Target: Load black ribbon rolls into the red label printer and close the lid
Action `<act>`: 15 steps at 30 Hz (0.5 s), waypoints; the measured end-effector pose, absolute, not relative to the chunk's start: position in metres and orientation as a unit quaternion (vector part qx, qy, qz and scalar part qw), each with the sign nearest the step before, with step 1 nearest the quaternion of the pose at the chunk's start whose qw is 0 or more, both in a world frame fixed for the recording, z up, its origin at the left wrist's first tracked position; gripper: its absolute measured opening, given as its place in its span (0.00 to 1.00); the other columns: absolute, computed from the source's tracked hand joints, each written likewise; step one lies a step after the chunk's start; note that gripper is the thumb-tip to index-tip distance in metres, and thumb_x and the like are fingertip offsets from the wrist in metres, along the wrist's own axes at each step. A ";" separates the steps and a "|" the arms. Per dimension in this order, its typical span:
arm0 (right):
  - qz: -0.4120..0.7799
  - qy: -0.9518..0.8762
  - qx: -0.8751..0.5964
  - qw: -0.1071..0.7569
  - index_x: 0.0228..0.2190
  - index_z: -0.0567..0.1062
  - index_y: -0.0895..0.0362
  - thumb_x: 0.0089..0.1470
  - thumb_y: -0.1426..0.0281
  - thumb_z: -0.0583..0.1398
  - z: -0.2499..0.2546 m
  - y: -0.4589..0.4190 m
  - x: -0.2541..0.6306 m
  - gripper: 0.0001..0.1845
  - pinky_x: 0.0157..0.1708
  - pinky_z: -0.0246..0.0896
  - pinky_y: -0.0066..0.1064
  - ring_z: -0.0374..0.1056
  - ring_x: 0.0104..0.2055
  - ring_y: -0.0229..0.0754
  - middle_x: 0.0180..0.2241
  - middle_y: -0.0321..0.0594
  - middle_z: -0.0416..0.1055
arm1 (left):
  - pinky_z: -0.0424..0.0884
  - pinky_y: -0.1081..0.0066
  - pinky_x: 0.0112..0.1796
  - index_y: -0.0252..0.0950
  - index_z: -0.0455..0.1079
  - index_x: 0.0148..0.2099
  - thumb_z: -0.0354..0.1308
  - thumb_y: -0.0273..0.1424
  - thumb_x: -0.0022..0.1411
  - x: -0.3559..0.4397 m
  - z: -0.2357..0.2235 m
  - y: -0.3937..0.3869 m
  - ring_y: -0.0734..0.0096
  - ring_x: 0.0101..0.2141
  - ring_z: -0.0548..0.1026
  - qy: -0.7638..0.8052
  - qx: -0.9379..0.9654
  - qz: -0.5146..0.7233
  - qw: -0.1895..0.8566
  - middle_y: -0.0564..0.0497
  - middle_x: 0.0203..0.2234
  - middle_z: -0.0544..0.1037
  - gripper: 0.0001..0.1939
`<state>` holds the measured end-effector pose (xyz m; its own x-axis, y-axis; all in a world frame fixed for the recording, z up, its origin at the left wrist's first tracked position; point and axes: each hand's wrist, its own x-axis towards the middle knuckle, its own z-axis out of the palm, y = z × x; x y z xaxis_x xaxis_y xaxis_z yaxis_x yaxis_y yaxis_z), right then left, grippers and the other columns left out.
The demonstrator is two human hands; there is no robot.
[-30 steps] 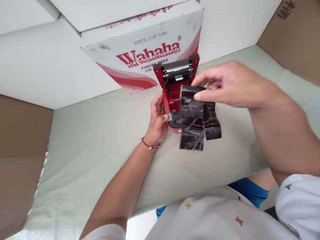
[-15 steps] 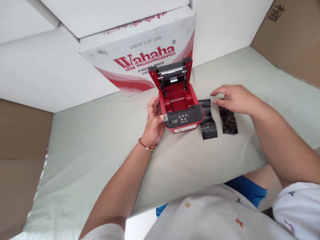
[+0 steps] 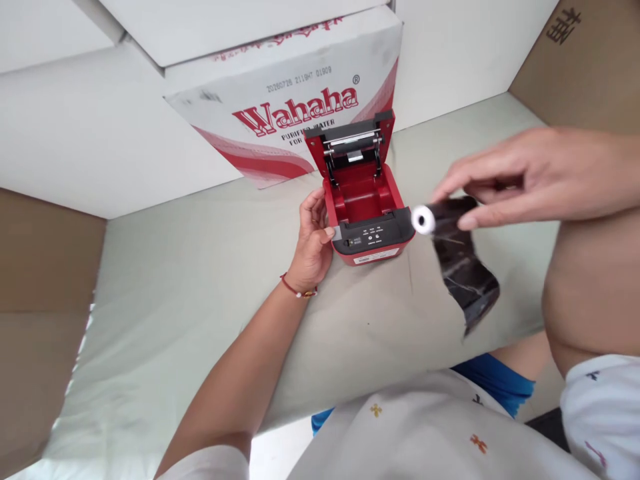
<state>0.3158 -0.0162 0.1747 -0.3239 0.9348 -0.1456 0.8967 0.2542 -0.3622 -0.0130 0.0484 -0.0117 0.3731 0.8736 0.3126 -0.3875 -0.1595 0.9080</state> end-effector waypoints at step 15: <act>0.086 -0.767 -0.635 -0.039 0.61 0.86 0.49 0.69 0.69 0.63 0.175 0.037 0.198 0.23 0.45 0.69 0.42 0.81 0.55 0.61 0.56 0.49 0.87 | 0.64 0.44 0.79 0.59 0.66 0.77 0.69 0.61 0.70 -0.011 -0.008 0.040 0.45 0.79 0.66 0.236 0.617 0.524 0.537 0.49 0.78 0.69 0.39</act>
<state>0.1977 0.0368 0.1751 -0.1911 0.9669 -0.1689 0.9803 0.1792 -0.0833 -0.0113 0.0397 -0.0081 0.3400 0.8544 0.3930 -0.2711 -0.3111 0.9109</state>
